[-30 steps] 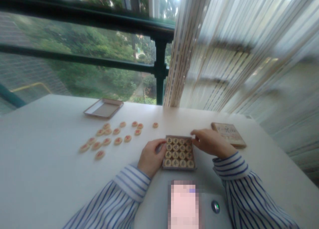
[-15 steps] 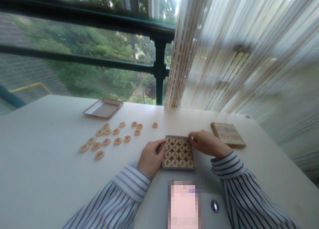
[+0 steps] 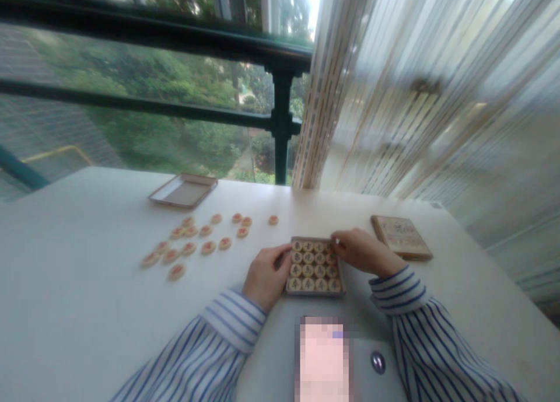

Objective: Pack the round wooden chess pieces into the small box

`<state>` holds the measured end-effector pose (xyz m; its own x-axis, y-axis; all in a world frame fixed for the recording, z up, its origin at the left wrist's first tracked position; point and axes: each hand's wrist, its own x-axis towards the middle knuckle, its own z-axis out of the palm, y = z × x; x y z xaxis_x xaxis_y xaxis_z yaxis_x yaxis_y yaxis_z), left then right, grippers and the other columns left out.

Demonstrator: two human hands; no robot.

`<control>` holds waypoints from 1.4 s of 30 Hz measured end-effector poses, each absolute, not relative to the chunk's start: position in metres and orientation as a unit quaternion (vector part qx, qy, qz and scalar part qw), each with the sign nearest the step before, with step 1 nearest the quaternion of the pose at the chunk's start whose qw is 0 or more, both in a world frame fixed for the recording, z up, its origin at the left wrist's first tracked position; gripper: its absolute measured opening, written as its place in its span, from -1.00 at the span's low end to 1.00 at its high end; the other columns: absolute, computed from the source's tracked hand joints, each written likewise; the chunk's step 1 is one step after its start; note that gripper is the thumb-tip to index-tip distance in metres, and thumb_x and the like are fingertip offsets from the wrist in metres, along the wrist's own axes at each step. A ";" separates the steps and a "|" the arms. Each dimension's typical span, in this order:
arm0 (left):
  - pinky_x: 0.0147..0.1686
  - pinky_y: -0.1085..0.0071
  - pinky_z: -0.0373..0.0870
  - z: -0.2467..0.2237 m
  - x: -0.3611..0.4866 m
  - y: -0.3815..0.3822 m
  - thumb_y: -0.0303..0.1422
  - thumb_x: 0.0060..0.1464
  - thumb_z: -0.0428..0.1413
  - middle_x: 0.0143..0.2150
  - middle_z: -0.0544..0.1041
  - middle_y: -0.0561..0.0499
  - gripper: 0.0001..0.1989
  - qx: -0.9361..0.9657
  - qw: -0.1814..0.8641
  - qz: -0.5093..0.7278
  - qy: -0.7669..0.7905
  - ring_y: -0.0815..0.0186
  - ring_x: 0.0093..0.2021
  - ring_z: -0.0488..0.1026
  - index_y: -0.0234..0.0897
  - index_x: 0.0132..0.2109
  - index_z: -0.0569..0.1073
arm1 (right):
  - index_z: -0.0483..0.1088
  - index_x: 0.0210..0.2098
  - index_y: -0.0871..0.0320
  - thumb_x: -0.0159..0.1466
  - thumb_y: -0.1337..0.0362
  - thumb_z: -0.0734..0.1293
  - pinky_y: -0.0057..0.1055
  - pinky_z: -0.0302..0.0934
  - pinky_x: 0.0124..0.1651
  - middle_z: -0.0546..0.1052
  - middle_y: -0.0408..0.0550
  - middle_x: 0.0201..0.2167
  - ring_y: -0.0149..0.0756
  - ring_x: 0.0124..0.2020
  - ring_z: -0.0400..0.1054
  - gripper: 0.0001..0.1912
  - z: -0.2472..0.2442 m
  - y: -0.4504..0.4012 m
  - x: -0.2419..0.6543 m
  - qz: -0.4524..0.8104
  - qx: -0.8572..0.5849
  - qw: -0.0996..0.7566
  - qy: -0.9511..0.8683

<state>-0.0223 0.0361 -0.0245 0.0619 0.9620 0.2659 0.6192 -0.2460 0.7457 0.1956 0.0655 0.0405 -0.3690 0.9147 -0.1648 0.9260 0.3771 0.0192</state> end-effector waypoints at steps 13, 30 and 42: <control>-0.14 0.33 0.35 -0.024 -0.022 0.036 -0.28 0.02 0.00 -0.21 0.53 0.02 -0.73 0.694 0.224 0.387 0.565 0.29 -0.17 0.43 -0.20 -0.14 0.46 | 0.39 -0.31 0.19 0.22 0.26 0.09 -0.44 0.05 -0.34 0.50 0.04 -0.38 -0.26 -0.30 0.37 -0.73 0.039 0.066 0.197 -0.048 0.559 0.060 0.826; -0.20 0.35 0.38 -0.022 -0.025 0.038 -0.28 0.00 0.00 -0.25 0.53 -0.01 -0.73 0.678 0.204 0.405 0.578 0.30 -0.23 0.45 -0.25 -0.16 0.45 | 0.36 -0.22 0.14 0.22 0.26 0.08 -0.43 0.06 -0.23 0.49 -0.01 -0.33 -0.29 -0.27 0.33 -0.73 0.044 0.063 0.193 0.001 0.564 -0.044 0.825; -0.15 0.31 0.37 -0.024 -0.043 0.052 -0.30 -0.02 0.01 -0.18 0.51 -0.04 -0.72 0.693 0.113 0.422 0.574 0.26 -0.16 0.43 -0.27 -0.16 0.43 | 0.38 -0.36 0.15 0.22 0.25 0.12 -0.47 0.02 -0.29 0.44 -0.07 -0.41 -0.38 -0.36 0.26 -0.77 0.046 0.059 0.178 -0.021 0.540 -0.113 0.834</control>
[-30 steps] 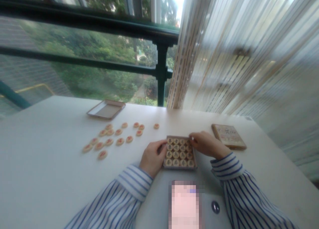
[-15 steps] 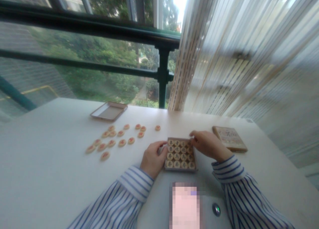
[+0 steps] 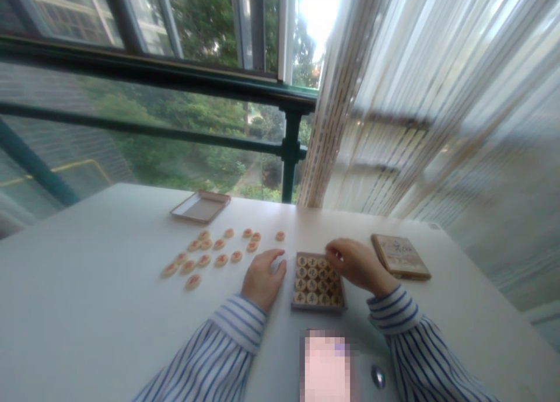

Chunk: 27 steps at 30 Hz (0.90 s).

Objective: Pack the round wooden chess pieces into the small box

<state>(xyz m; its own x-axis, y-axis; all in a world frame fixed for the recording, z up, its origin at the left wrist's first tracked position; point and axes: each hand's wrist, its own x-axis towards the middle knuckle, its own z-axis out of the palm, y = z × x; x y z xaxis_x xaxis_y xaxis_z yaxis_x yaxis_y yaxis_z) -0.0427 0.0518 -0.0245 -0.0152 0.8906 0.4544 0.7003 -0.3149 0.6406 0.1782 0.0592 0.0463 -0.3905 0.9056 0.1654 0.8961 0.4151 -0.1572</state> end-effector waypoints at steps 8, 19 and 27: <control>-0.03 0.24 0.28 -0.012 -0.056 0.067 -0.34 0.01 -0.03 -0.13 0.49 -0.05 -0.73 0.727 0.084 0.388 0.560 0.24 -0.08 0.38 -0.28 -0.14 0.42 | 0.41 -0.31 0.15 0.21 0.24 0.12 -0.46 0.04 -0.27 0.46 -0.06 -0.36 -0.36 -0.33 0.28 -0.74 0.047 0.075 0.157 0.040 -0.516 0.072 -0.853; -0.05 0.27 0.24 -0.008 -0.062 0.106 -0.33 0.02 -0.04 -0.12 0.49 -0.11 -0.69 0.762 0.028 0.302 0.572 0.20 -0.11 0.39 -0.33 -0.09 0.40 | 0.41 -0.19 0.17 0.19 0.21 0.10 -0.45 0.08 -0.21 0.48 0.01 -0.25 -0.30 -0.25 0.32 -0.66 0.040 0.117 0.122 0.059 -0.492 0.050 -0.867; -0.12 0.31 0.23 -0.005 -0.054 0.117 -0.34 0.01 -0.02 -0.24 0.52 -0.11 -0.78 0.777 0.018 0.233 0.585 0.18 -0.15 0.39 -0.26 -0.20 0.44 | 0.41 -0.18 0.18 0.18 0.21 0.11 -0.41 0.10 -0.18 0.48 0.04 -0.23 -0.25 -0.21 0.32 -0.66 0.035 0.123 0.112 0.047 -0.498 0.042 -0.865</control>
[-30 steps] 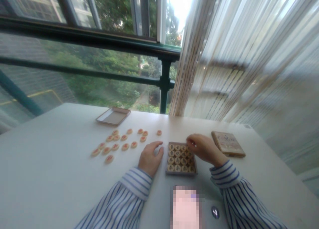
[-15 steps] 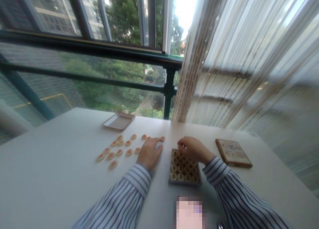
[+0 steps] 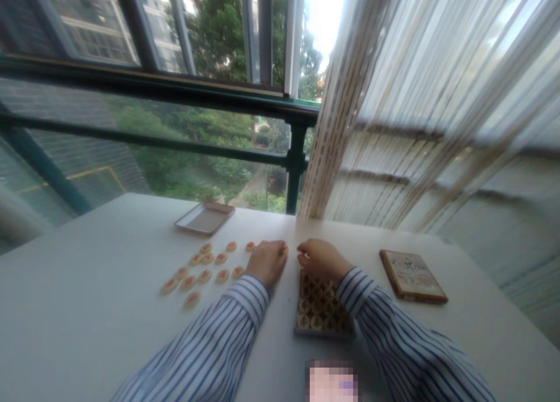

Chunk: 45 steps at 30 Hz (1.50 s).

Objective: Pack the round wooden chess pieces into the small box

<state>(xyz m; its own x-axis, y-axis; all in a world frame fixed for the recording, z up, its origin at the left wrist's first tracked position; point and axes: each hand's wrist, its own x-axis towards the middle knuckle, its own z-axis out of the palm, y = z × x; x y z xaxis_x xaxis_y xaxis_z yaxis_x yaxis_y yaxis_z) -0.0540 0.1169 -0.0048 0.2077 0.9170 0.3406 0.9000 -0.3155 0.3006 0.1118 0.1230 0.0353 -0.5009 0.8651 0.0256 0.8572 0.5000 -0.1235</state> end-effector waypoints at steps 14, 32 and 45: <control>-0.17 0.34 0.25 -0.004 -0.048 0.117 -0.31 0.02 -0.01 -0.28 0.51 -0.09 -0.76 0.754 0.045 0.272 0.596 0.23 -0.20 0.40 -0.25 -0.16 0.43 | 0.36 -0.09 0.17 0.19 0.21 0.11 -0.40 0.11 -0.14 0.47 0.03 -0.20 -0.26 -0.18 0.31 -0.63 0.039 0.118 0.123 0.052 -0.502 0.049 -0.862; -0.08 0.26 0.29 0.008 -0.033 0.082 -0.29 0.02 0.00 -0.16 0.50 -0.06 -0.70 0.772 0.057 0.369 0.514 0.23 -0.11 0.38 -0.28 -0.09 0.40 | 0.34 -0.08 0.20 0.20 0.22 0.13 -0.44 0.11 -0.12 0.46 0.00 -0.21 -0.34 -0.21 0.31 -0.65 0.047 0.079 0.152 0.093 -0.520 0.147 -0.836; -0.11 0.26 0.30 0.016 -0.012 0.051 -0.27 0.02 0.02 -0.18 0.50 -0.06 -0.71 0.776 0.067 0.385 0.495 0.23 -0.13 0.39 -0.28 -0.11 0.40 | 0.38 -0.17 0.20 0.19 0.29 0.16 -0.44 0.16 -0.15 0.49 -0.03 -0.30 -0.35 -0.26 0.32 -0.73 0.047 0.040 0.174 0.110 -0.518 0.258 -0.808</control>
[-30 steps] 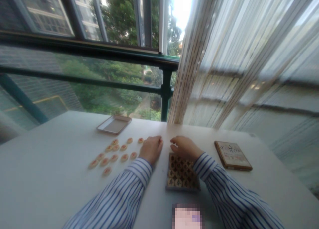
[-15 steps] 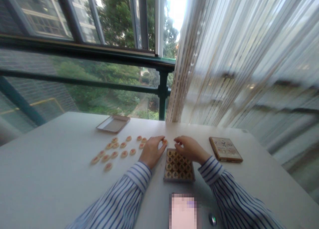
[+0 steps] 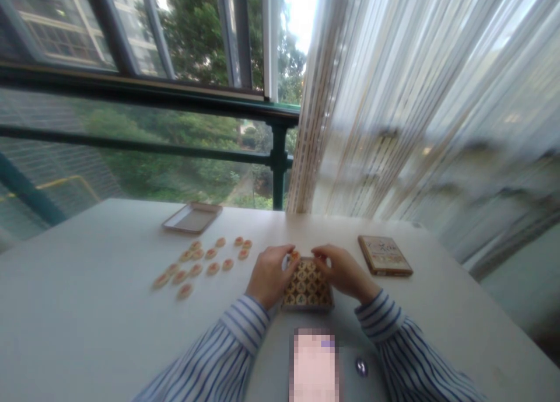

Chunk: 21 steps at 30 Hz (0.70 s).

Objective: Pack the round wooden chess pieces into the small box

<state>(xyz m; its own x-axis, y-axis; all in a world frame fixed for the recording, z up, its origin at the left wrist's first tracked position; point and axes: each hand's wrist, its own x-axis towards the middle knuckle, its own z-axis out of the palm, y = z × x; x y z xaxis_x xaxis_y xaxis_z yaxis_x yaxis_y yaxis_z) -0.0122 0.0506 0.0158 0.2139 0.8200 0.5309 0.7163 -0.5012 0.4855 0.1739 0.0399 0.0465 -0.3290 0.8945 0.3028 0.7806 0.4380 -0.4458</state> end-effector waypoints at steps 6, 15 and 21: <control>-0.14 0.24 0.31 0.012 0.001 0.040 -0.29 0.01 0.04 -0.19 0.51 -0.07 -0.72 0.783 0.065 0.399 0.473 0.21 -0.15 0.40 -0.29 -0.12 0.41 | 0.40 -0.23 0.18 0.18 0.31 0.20 -0.41 0.20 -0.21 0.50 -0.04 -0.35 -0.34 -0.32 0.34 -0.79 0.037 0.029 0.179 0.119 -0.497 0.335 -0.791; -0.18 0.26 0.32 0.006 0.015 0.030 -0.30 0.00 0.06 -0.22 0.51 -0.03 -0.75 0.782 0.071 0.427 0.448 0.22 -0.18 0.41 -0.25 -0.13 0.41 | 0.42 -0.29 0.16 0.19 0.31 0.20 -0.47 0.20 -0.34 0.50 -0.08 -0.42 -0.39 -0.43 0.33 -0.82 0.026 0.016 0.185 0.148 -0.485 0.397 -0.765; -0.20 0.30 0.31 -0.001 0.017 0.025 -0.31 -0.01 0.08 -0.25 0.51 0.00 -0.78 0.790 0.066 0.445 0.416 0.26 -0.20 0.41 -0.23 -0.16 0.40 | 0.43 -0.28 0.15 0.18 0.30 0.22 -0.49 0.21 -0.35 0.50 -0.11 -0.46 -0.40 -0.45 0.33 -0.82 0.017 0.009 0.186 0.187 -0.492 0.413 -0.743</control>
<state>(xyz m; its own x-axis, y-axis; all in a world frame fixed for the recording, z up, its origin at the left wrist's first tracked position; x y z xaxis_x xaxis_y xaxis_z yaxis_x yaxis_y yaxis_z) 0.0169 0.0247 -0.0007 0.2576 0.7160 0.6489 0.5990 -0.6452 0.4742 0.1861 0.0093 0.0171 -0.1748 0.8864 0.4286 0.5771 0.4449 -0.6848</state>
